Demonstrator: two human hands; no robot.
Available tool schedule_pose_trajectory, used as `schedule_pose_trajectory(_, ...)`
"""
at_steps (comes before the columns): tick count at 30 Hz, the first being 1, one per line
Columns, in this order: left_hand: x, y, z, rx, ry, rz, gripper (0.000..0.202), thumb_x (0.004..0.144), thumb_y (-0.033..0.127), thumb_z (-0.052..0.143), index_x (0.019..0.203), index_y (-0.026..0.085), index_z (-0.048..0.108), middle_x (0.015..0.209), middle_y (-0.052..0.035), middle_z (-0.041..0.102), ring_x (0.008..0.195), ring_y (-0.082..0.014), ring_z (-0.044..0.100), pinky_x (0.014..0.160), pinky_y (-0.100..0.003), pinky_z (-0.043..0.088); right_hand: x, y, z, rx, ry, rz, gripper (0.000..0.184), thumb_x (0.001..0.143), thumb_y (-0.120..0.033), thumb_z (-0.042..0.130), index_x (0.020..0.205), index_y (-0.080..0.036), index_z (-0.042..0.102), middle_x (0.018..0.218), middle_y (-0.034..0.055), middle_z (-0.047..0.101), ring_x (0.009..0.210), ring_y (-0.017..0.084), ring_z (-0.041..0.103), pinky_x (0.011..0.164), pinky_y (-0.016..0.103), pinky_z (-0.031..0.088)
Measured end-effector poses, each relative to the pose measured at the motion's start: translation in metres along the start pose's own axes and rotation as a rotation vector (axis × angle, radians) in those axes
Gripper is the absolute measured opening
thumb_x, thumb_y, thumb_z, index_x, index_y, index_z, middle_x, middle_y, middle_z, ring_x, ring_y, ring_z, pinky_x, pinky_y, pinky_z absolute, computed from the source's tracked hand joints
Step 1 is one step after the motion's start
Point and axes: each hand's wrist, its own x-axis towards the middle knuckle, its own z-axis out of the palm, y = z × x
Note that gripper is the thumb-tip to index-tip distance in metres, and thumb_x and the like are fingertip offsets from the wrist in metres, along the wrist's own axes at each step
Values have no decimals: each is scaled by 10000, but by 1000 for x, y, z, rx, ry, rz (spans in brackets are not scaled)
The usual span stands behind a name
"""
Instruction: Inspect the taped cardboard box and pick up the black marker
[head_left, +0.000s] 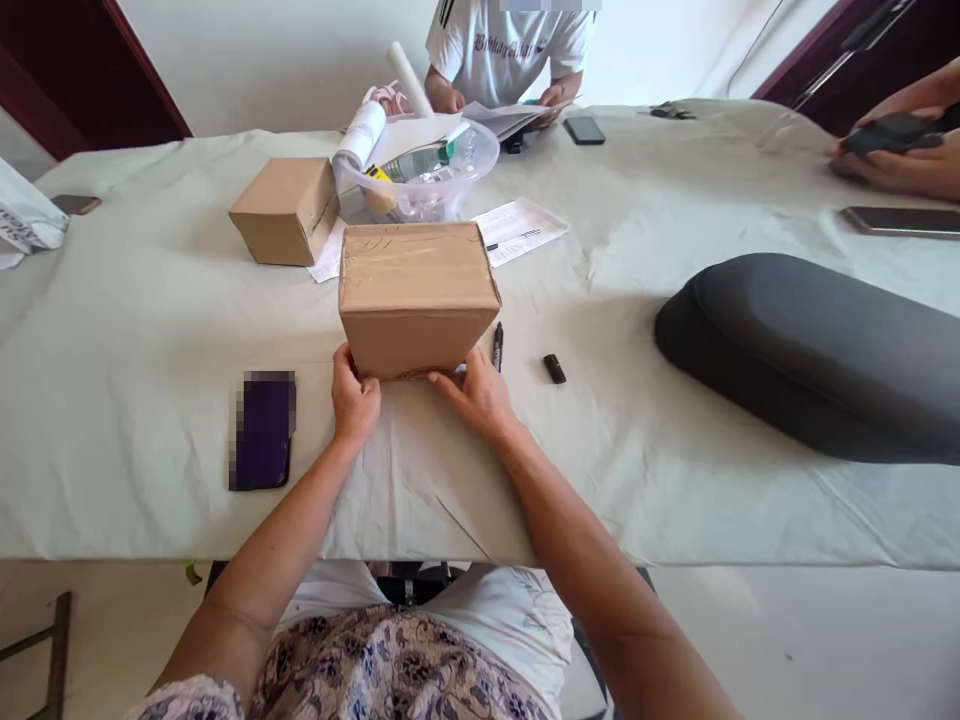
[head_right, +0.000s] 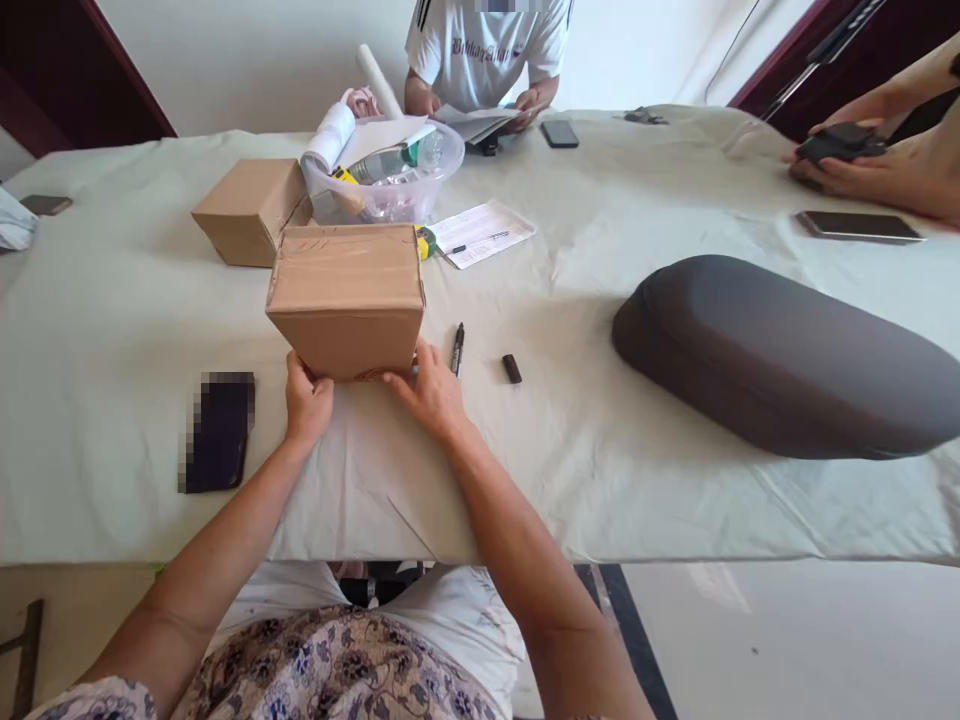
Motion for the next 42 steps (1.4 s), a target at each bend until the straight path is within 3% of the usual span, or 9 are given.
schedule_pose_trajectory(4,-4,6,0,-25,-49,14,484,651,154,661,1126,216,588,1104,-73,664,1033,-245,633,935,-369,498,-1,-1,0,-61,-1,8,621,904,-568,588,1400,-207,490,1251,174,626,939,282,672,809,468,578)
schedule_pose_trajectory(11,-11,17,-6,100,-4,219,473,847,530,645,1182,198,627,1110,-102,646,1074,-257,602,949,-386,464,-2,-11,-12,-8,169,-107,692,920,-702,509,1422,-227,489,1102,125,638,1005,285,601,909,471,548)
schedule_pose_trajectory(15,-11,17,-7,-34,4,201,614,836,670,624,1212,186,582,1239,-135,627,1164,-272,603,996,-385,468,-7,-20,-8,-7,177,-152,777,886,-765,506,1437,-218,475,1102,131,634,1022,288,592,941,485,538)
schedule_pose_trajectory(20,-13,17,0,-25,-3,36,636,828,662,658,1239,194,532,1220,-139,656,1155,-273,633,1032,-395,466,-11,-21,5,59,170,-18,793,834,-799,556,1375,-223,487,1214,164,621,1140,319,590,994,542,532)
schedule_pose_trajectory(24,-18,17,6,-4,2,55,631,826,657,664,1231,190,535,1229,-149,646,1160,-280,624,1024,-403,466,-9,-27,13,140,258,139,932,712,-859,634,1345,-196,464,1314,201,594,1214,357,592,1028,568,514)
schedule_pose_trajectory(28,-19,15,9,-13,8,81,641,774,673,715,1165,193,548,1158,-126,634,1072,-257,636,940,-377,498,-6,-37,19,154,340,271,1014,605,-881,695,1307,-186,467,1276,201,613,1189,367,607,987,539,521)
schedule_pose_trajectory(32,-15,13,8,26,42,96,716,710,761,713,1107,185,558,1097,-110,639,1030,-259,640,922,-397,512,-5,-40,18,177,370,253,885,612,-848,713,1199,-217,512,1168,137,657,1086,325,636,923,494,530)
schedule_pose_trajectory(38,-11,14,3,75,86,58,767,680,820,690,1089,182,568,1053,-105,672,987,-264,658,909,-413,524,-7,-34,16,334,361,132,531,873,-720,524,1059,-224,570,1049,79,661,935,223,632,820,399,536)
schedule_pose_trajectory(42,-11,13,0,-7,48,49,801,742,765,693,1257,170,540,1228,-151,657,1156,-280,649,1041,-431,496,-6,-28,18,376,375,69,494,900,-689,530,1065,-232,621,1039,67,682,954,217,627,777,359,533)
